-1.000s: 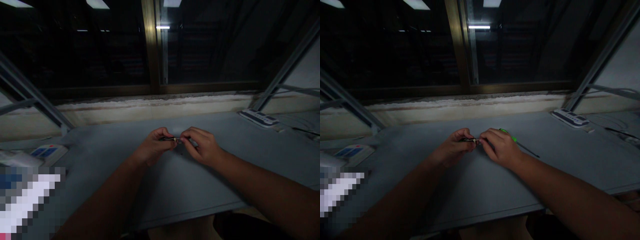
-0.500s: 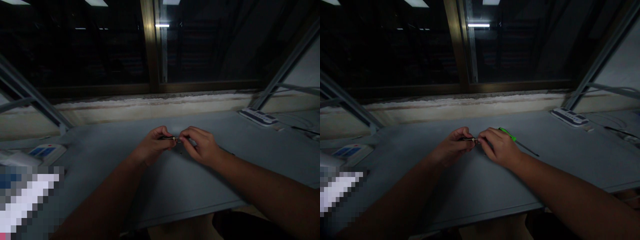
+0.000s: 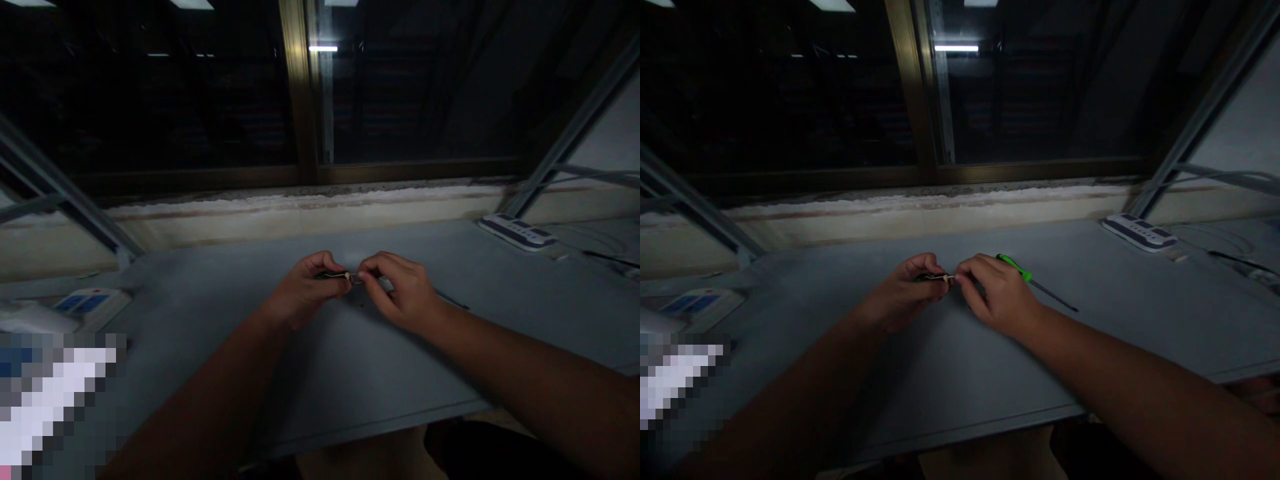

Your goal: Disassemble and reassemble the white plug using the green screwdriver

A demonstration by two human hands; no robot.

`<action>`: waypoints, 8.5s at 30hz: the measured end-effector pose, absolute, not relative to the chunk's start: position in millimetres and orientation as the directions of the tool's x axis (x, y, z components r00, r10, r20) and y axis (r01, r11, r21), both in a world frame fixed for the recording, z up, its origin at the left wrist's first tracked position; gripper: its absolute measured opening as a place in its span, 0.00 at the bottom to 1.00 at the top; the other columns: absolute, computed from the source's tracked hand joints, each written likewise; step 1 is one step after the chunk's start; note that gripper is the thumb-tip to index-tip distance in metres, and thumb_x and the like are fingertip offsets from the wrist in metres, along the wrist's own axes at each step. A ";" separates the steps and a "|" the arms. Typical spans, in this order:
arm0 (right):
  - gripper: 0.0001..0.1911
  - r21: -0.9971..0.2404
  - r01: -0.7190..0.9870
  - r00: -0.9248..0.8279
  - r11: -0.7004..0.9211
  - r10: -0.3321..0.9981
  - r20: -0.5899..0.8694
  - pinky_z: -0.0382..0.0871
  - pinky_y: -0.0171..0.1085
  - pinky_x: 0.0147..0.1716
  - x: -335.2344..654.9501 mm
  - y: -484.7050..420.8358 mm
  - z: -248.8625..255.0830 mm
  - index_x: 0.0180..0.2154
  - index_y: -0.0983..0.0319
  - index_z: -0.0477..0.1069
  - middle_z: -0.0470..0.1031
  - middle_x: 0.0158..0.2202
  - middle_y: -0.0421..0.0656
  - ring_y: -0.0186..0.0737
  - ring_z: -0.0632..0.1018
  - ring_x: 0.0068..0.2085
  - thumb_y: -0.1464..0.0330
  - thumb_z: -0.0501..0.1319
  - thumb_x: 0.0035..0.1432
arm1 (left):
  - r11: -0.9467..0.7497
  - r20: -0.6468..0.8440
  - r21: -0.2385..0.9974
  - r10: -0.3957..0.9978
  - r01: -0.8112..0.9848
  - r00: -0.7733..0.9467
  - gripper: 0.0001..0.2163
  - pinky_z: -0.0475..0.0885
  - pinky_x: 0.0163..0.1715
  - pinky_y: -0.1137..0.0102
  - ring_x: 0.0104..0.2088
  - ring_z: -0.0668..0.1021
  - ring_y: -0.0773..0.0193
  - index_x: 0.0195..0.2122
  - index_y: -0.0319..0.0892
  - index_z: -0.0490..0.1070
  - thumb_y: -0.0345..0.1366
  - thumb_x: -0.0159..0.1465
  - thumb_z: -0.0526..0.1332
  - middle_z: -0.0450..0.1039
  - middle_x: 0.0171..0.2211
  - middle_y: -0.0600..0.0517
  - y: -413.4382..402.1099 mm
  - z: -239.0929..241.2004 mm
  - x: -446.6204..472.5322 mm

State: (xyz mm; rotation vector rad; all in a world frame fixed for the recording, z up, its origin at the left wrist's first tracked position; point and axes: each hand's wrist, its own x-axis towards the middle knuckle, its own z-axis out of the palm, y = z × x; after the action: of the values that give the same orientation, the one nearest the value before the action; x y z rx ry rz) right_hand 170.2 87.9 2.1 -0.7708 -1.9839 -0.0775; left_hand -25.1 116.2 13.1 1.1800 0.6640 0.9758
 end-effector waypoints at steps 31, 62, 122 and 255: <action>0.04 -0.332 0.536 -0.287 0.776 0.538 0.792 0.70 0.36 0.34 166.3 86.3 3.7 0.37 0.61 0.71 0.76 0.30 0.41 0.37 0.77 0.31 0.73 0.59 0.65 | 0.022 0.085 0.973 0.890 -0.228 0.449 0.16 0.63 0.26 0.76 0.23 0.71 0.74 0.29 0.41 0.66 0.30 0.47 0.74 0.74 0.24 0.60 120.0 10.3 -27.0; 0.06 -0.390 0.614 -0.216 0.686 0.621 0.753 0.70 0.35 0.29 218.9 119.2 10.9 0.39 0.61 0.76 0.79 0.35 0.44 0.40 0.80 0.36 0.74 0.60 0.62 | 0.061 0.030 0.977 0.912 -0.207 0.410 0.16 0.62 0.24 0.75 0.23 0.73 0.72 0.28 0.42 0.67 0.30 0.47 0.75 0.79 0.26 0.55 121.2 12.8 -30.3; 0.20 -0.919 -0.025 -0.350 0.393 0.858 0.376 0.81 0.36 0.32 205.4 118.2 7.4 0.51 0.60 0.74 0.82 0.35 0.43 0.37 0.84 0.33 0.66 0.72 0.58 | 0.248 -0.143 0.879 0.952 -0.408 0.270 0.07 0.82 0.46 0.66 0.41 0.81 0.60 0.37 0.35 0.82 0.26 0.63 0.63 0.81 0.42 0.42 119.1 15.3 -24.7; 0.01 -0.555 0.321 -0.354 0.767 0.641 0.681 0.79 0.40 0.38 184.8 114.9 -0.3 0.38 0.58 0.73 0.80 0.40 0.45 0.40 0.81 0.39 0.70 0.64 0.65 | -0.034 0.118 0.970 0.931 -0.239 0.346 0.15 0.76 0.56 0.59 0.43 0.83 0.61 0.44 0.43 0.83 0.38 0.56 0.76 0.84 0.45 0.49 134.5 -13.6 -29.1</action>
State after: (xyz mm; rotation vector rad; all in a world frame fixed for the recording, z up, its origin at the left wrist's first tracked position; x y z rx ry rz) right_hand 184.8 114.9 -0.3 -0.7265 -1.9635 0.4026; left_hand -29.1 134.5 -13.6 1.2448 0.7359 1.0915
